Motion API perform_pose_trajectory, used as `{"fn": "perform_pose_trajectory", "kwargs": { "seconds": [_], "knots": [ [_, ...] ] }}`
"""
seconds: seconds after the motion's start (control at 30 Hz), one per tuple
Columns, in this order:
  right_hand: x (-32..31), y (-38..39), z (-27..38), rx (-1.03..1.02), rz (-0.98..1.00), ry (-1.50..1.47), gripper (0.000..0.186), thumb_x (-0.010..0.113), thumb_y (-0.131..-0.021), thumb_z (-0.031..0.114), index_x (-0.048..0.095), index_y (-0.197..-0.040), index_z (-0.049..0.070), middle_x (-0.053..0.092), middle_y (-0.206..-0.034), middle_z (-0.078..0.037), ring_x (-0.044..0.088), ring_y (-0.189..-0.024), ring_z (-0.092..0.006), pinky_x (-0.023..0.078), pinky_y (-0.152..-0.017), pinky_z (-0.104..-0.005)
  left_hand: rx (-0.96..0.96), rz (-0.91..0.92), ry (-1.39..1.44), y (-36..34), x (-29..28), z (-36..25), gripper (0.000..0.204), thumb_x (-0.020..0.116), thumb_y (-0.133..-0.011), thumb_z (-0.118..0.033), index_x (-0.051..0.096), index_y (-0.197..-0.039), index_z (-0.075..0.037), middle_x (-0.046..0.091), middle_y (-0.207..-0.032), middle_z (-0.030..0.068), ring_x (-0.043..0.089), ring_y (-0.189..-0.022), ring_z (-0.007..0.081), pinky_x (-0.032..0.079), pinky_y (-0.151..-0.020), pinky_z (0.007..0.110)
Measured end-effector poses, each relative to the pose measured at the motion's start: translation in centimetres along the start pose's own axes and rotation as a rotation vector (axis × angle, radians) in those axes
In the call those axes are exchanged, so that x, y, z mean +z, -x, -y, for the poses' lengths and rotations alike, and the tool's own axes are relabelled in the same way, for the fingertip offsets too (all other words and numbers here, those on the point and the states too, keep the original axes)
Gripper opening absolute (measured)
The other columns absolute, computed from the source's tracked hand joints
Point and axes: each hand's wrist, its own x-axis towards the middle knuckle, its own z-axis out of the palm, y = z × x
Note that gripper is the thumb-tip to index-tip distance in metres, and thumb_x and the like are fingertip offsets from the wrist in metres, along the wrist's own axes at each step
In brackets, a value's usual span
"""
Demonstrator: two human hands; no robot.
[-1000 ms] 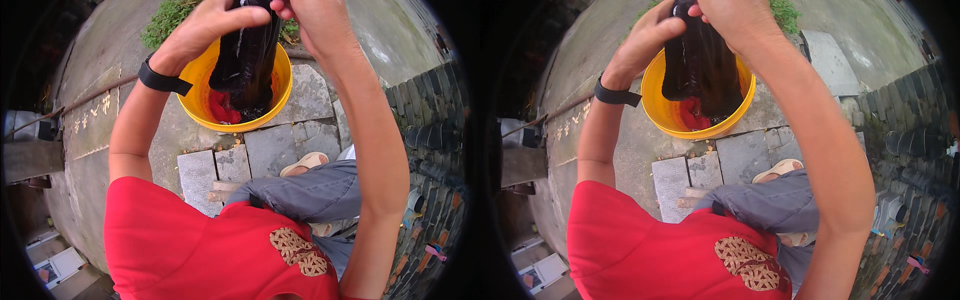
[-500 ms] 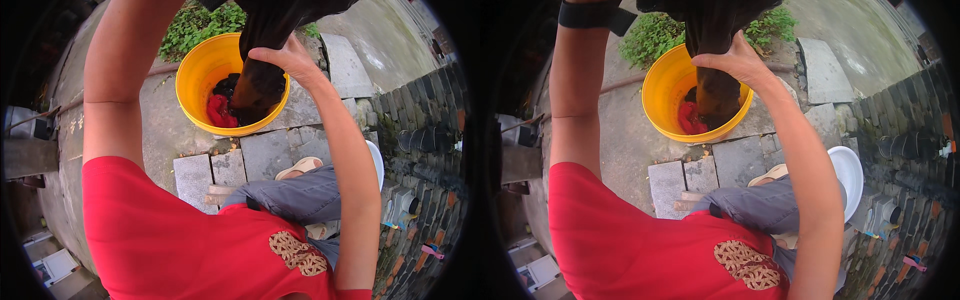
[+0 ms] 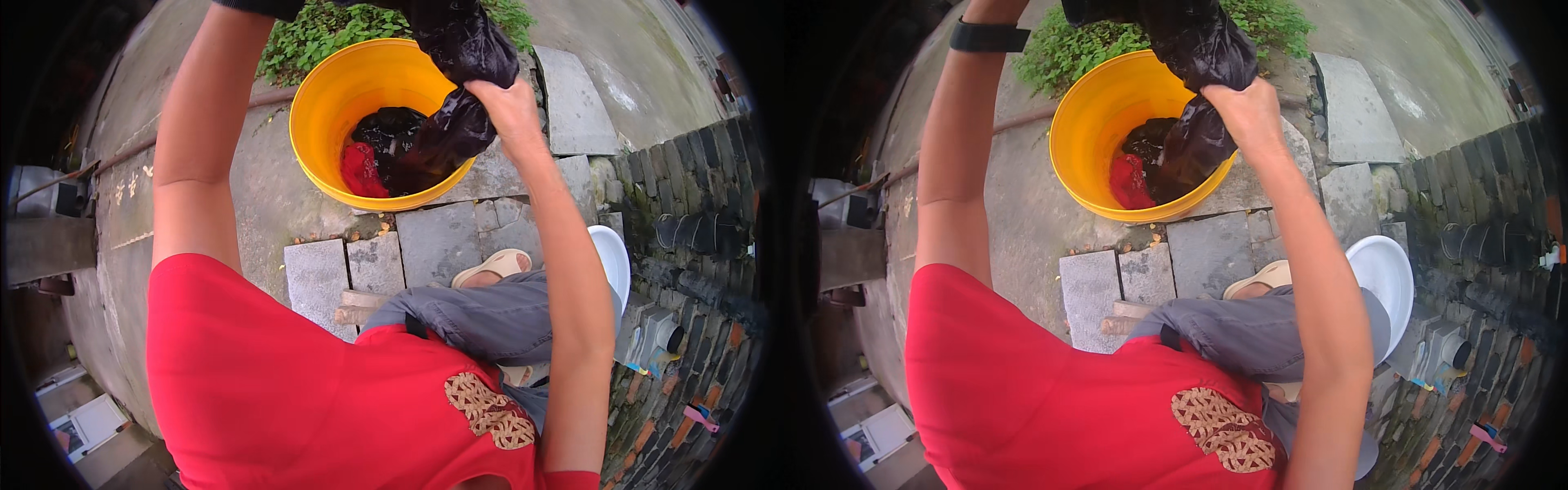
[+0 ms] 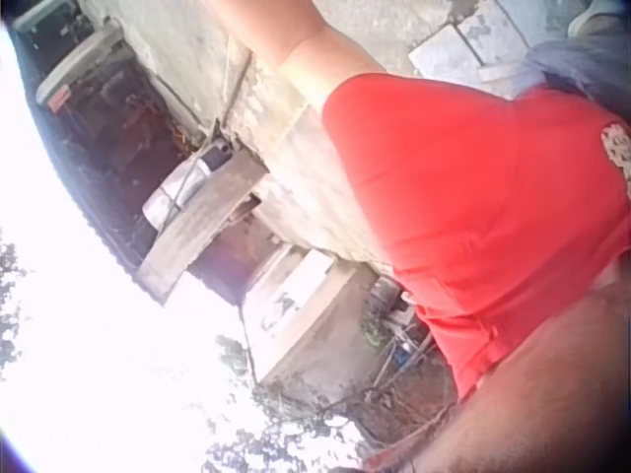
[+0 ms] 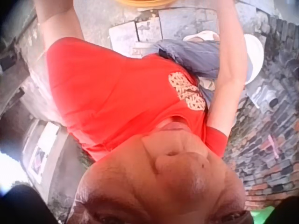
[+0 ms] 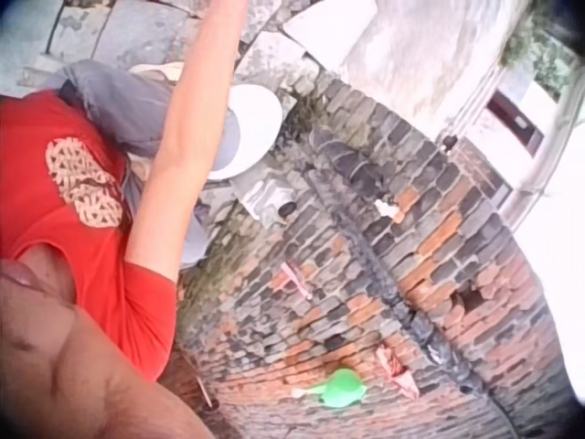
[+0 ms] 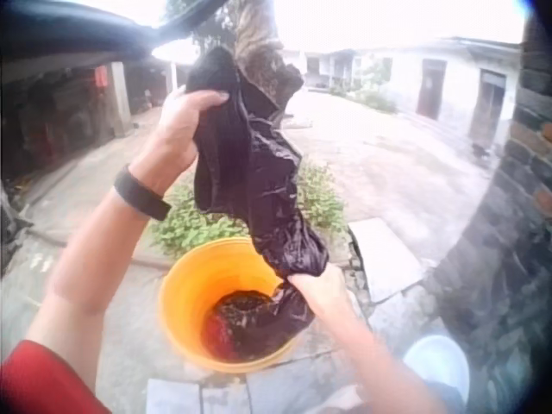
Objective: The person washes a dark garment by hand in a white basin filled with soapy water, repeatedly scrubbing, wringing, and rinsing it. They then transfer the garment to a yellow bucket and continue wringing it out before returning it to the basin for further washing.
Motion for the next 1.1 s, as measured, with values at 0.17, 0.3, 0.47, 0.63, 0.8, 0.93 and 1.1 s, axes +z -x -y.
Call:
{"fn": "perform_pose_trajectory", "kwargs": {
  "seconds": [0.17, 0.3, 0.47, 0.63, 0.8, 0.93, 1.1],
  "knots": [
    [-0.8, 0.1, 8.8, -0.231, 0.178, -0.297, 0.018, 0.059, -0.081, 0.014, 0.062, -0.095, 0.002, 0.065, -0.087, -0.005, 0.063, -0.075, -0.0163, 0.05, -0.07, -0.0285, -0.484, 0.088, -0.337, 8.2, -7.1, 6.6, 0.034, 0.052, -0.082, 0.001, 0.053, -0.115, 0.003, 0.062, -0.1, 0.0074, 0.059, -0.087, 0.0151, 0.049, -0.076, 0.027],
    [1.5, 1.3, 15.8, -0.359, 0.378, -0.48, 0.019, 0.061, -0.08, 0.013, 0.058, -0.095, 0.0, 0.063, -0.084, -0.008, 0.061, -0.074, -0.0136, 0.052, -0.067, -0.0255, -1.049, 0.129, -0.639, 14.4, -9.9, 8.4, 0.048, 0.063, -0.081, -0.04, 0.059, -0.106, 0.001, 0.064, -0.096, 0.0107, 0.062, -0.085, 0.0161, 0.051, -0.073, 0.031],
    [1.4, 1.1, 17.9, -0.454, 0.422, -0.44, 0.022, 0.063, -0.079, 0.013, 0.059, -0.098, 0.002, 0.064, -0.084, -0.009, 0.063, -0.072, -0.0145, 0.053, -0.067, -0.025, -0.156, 0.011, -0.779, 13.0, -9.4, 7.8, 0.048, 0.055, -0.085, -0.039, 0.054, -0.117, -0.003, 0.057, -0.115, 0.0124, 0.056, -0.103, 0.0217, 0.044, -0.089, 0.036],
    [2.9, 1.4, 14.1, -0.199, 0.403, -0.661, 0.019, 0.06, -0.081, 0.011, 0.058, -0.096, 0.0, 0.064, -0.086, -0.009, 0.062, -0.076, -0.0163, 0.051, -0.071, -0.027, -0.519, -0.109, 0.466, 12.9, 2.4, 6.5, 0.041, 0.043, -0.091, -0.027, 0.051, -0.116, 0.004, 0.062, -0.106, 0.0163, 0.059, -0.096, 0.0302, 0.045, -0.086, 0.038],
    [1.9, -1.6, 8.1, -0.025, 0.188, -0.961, 0.042, 0.051, -0.085, 0.03, 0.055, -0.107, -0.006, 0.064, -0.099, -0.013, 0.061, -0.091, -0.0235, 0.046, -0.087, -0.0344, -0.835, 0.008, 0.891, 17.5, 2.5, 7.7, 0.043, 0.049, -0.091, -0.034, 0.049, -0.12, -0.002, 0.06, -0.111, 0.0092, 0.059, -0.1, 0.0223, 0.047, -0.088, 0.037],
    [1.9, -4.1, 1.4, 0.274, 0.089, -0.855, 0.033, 0.052, -0.082, 0.021, 0.056, -0.101, -0.006, 0.063, -0.095, -0.015, 0.061, -0.089, -0.0239, 0.047, -0.084, -0.035, -1.045, 0.048, 0.776, 20.2, 2.6, 8.6, 0.041, 0.059, -0.087, -0.028, 0.048, -0.119, -0.004, 0.061, -0.107, 0.0093, 0.062, -0.093, 0.0199, 0.051, -0.083, 0.035],
    [1.8, -5.2, 0.4, 0.451, 0.353, -0.009, 0.025, 0.062, -0.081, 0.017, 0.06, -0.085, -0.008, 0.064, -0.08, -0.013, 0.06, -0.064, -0.0189, 0.049, -0.058, -0.0307, -1.39, -0.11, 0.608, 21.1, 2.5, 8.6, 0.034, 0.064, -0.079, -0.019, 0.054, -0.107, -0.002, 0.065, -0.092, 0.0115, 0.066, -0.08, 0.0227, 0.055, -0.074, 0.037]
  ]
}}
